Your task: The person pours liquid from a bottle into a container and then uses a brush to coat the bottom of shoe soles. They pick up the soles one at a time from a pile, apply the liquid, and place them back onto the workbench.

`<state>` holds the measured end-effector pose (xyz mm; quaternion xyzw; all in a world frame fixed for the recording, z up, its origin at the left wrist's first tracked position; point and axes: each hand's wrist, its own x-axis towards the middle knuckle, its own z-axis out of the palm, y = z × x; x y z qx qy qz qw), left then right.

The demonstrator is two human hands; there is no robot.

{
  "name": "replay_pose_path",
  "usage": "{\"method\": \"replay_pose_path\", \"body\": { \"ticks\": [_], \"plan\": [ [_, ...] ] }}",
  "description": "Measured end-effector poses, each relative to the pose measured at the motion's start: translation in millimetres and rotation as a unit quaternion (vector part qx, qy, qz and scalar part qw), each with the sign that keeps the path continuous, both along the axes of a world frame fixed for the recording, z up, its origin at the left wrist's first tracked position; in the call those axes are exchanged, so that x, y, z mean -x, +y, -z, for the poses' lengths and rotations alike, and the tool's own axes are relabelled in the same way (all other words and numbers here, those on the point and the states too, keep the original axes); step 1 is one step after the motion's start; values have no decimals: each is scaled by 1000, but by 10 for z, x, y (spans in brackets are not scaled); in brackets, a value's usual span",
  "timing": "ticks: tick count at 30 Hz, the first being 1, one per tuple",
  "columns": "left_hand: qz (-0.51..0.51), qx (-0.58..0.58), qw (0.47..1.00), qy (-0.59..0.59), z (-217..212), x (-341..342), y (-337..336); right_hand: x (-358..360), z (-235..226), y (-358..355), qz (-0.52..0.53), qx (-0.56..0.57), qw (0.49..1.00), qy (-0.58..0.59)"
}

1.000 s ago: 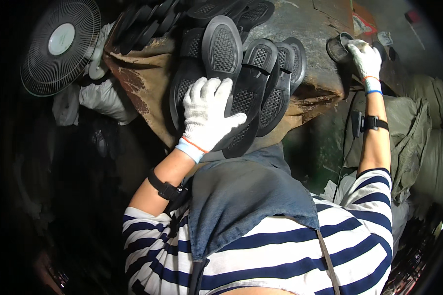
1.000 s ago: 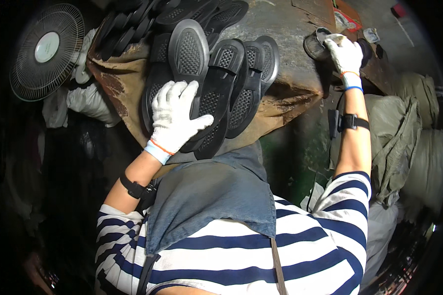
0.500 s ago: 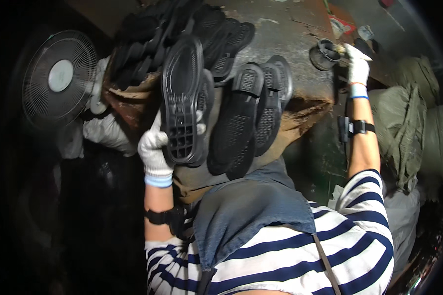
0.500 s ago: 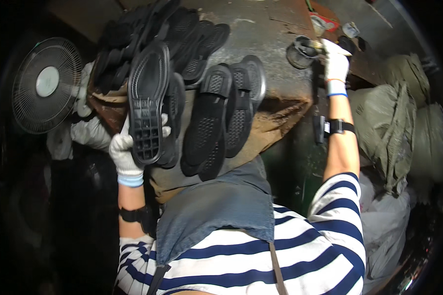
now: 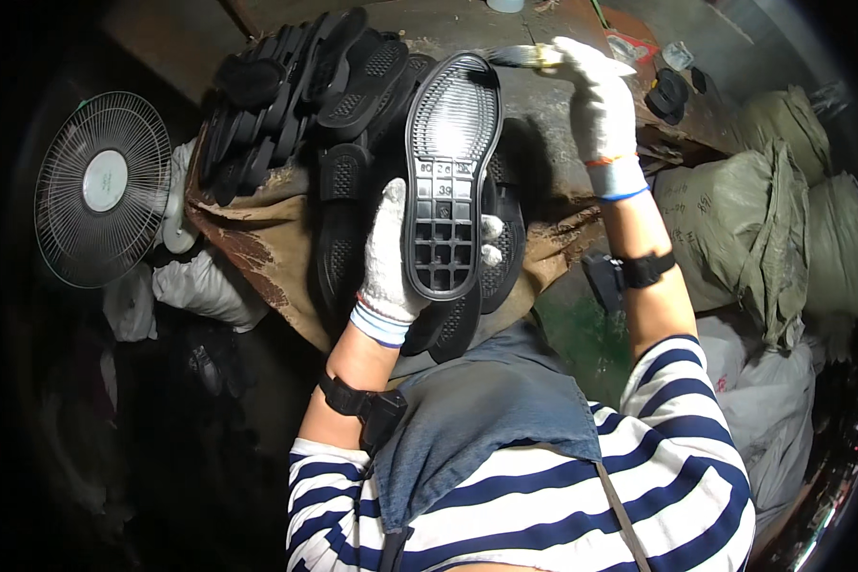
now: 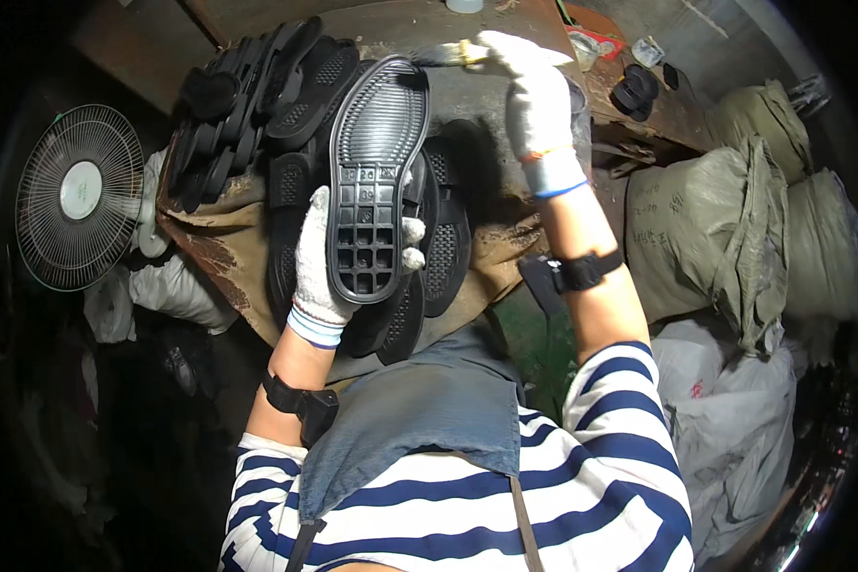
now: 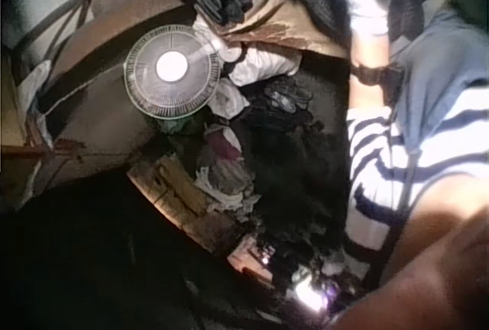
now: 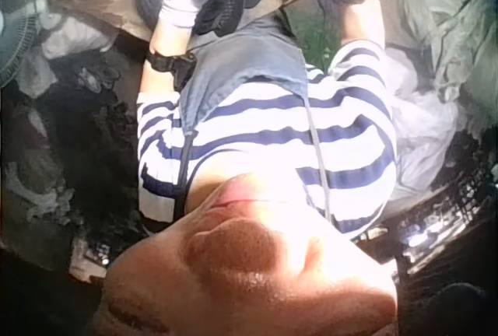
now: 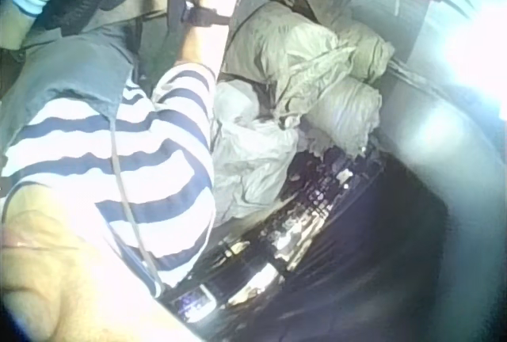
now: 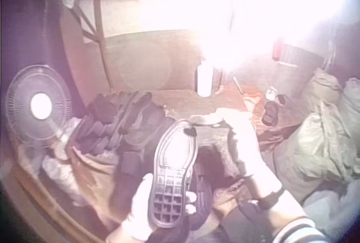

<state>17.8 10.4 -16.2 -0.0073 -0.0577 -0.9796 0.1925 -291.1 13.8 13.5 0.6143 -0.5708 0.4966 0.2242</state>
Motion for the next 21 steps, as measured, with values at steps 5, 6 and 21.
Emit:
{"method": "replay_pose_path", "body": {
  "ticks": [5,6,21],
  "plan": [
    [33,-23,999,-30,141,-13,47,-94,50,-38,-2,-45,997,60],
    [40,-38,998,-25,146,-40,48,-209,9,11,3,-54,994,99],
    [-222,267,928,-133,283,-67,-183,-1635,-371,1062,-347,-295,757,-468]
  ]
}}
